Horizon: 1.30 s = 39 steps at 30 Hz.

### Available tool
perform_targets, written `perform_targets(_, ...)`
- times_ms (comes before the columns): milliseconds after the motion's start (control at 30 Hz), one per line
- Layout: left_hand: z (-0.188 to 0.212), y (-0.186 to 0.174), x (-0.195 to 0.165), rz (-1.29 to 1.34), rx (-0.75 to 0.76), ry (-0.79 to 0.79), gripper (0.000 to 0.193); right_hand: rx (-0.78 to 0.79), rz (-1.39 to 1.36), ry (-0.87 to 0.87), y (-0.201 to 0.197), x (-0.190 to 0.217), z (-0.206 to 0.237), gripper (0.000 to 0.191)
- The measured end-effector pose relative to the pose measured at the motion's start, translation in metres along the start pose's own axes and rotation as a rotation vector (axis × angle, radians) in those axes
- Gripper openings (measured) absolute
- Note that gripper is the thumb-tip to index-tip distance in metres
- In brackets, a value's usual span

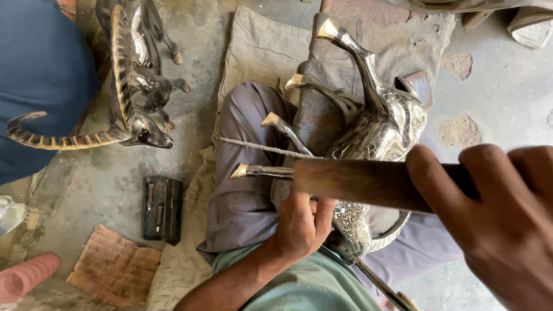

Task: The person uses a hammer and chisel to create a textured pattern on a metal goat sculpture. They repeatedly strike the chisel against the body and legs of the sculpture to form a scale-like design.

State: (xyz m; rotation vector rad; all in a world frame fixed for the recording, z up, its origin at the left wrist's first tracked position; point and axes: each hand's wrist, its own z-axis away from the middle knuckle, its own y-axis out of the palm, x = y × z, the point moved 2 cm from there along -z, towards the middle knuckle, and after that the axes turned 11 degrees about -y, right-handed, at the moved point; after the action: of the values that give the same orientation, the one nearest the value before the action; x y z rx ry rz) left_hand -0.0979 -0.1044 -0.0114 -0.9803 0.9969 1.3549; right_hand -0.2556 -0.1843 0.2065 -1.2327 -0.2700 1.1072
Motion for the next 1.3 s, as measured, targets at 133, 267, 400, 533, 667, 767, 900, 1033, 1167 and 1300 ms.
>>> perform_targets(133, 0.001, -0.002, 0.000, -0.261, -0.261, 0.657, 0.014, -0.200, -0.174, 0.047, -0.002, 0.001, -0.001, 0.052)
perform_targets(267, 0.000, 0.002, 0.015, -0.176, -0.105, 0.355, 0.015, -0.053, -0.082, 0.074, -0.006, -0.001, -0.008, 0.055)
perform_targets(400, 0.002, -0.001, 0.005, -0.274, -0.195, 0.674, 0.009, -0.142, -0.096, 0.010, -0.014, -0.002, -0.015, 0.058)
perform_targets(533, -0.002, -0.005, -0.006, -0.117, -0.089, 0.356, 0.024, 0.021, -0.078, 0.089, -0.007, -0.002, -0.014, 0.056)
perform_targets(667, -0.003, -0.004, -0.009, -0.147, -0.089, 0.297, 0.025, 0.044, -0.096, 0.061, 0.002, -0.006, -0.008, 0.055)
perform_targets(767, -0.003, -0.005, -0.005, -0.217, -0.169, 0.493, 0.019, -0.107, -0.174, 0.068, 0.002, -0.008, -0.005, 0.054)
perform_targets(900, -0.004, -0.002, 0.002, -0.180, -0.074, 0.433, 0.013, -0.086, -0.140, 0.048, -0.002, -0.004, -0.010, 0.049)
perform_targets(1033, -0.001, -0.005, -0.003, -0.129, -0.114, 0.423, 0.022, -0.109, -0.199, 0.128, -0.006, -0.001, -0.012, 0.049)
perform_targets(1167, 0.001, -0.005, -0.005, -0.126, -0.093, 0.336, 0.030, 0.073, -0.094, 0.099, -0.001, 0.003, -0.004, 0.054)
perform_targets(1300, 0.001, 0.001, 0.008, -0.012, -0.004, 0.125, 0.034, -0.131, -0.235, 0.088, 0.003, 0.001, 0.003, 0.064)
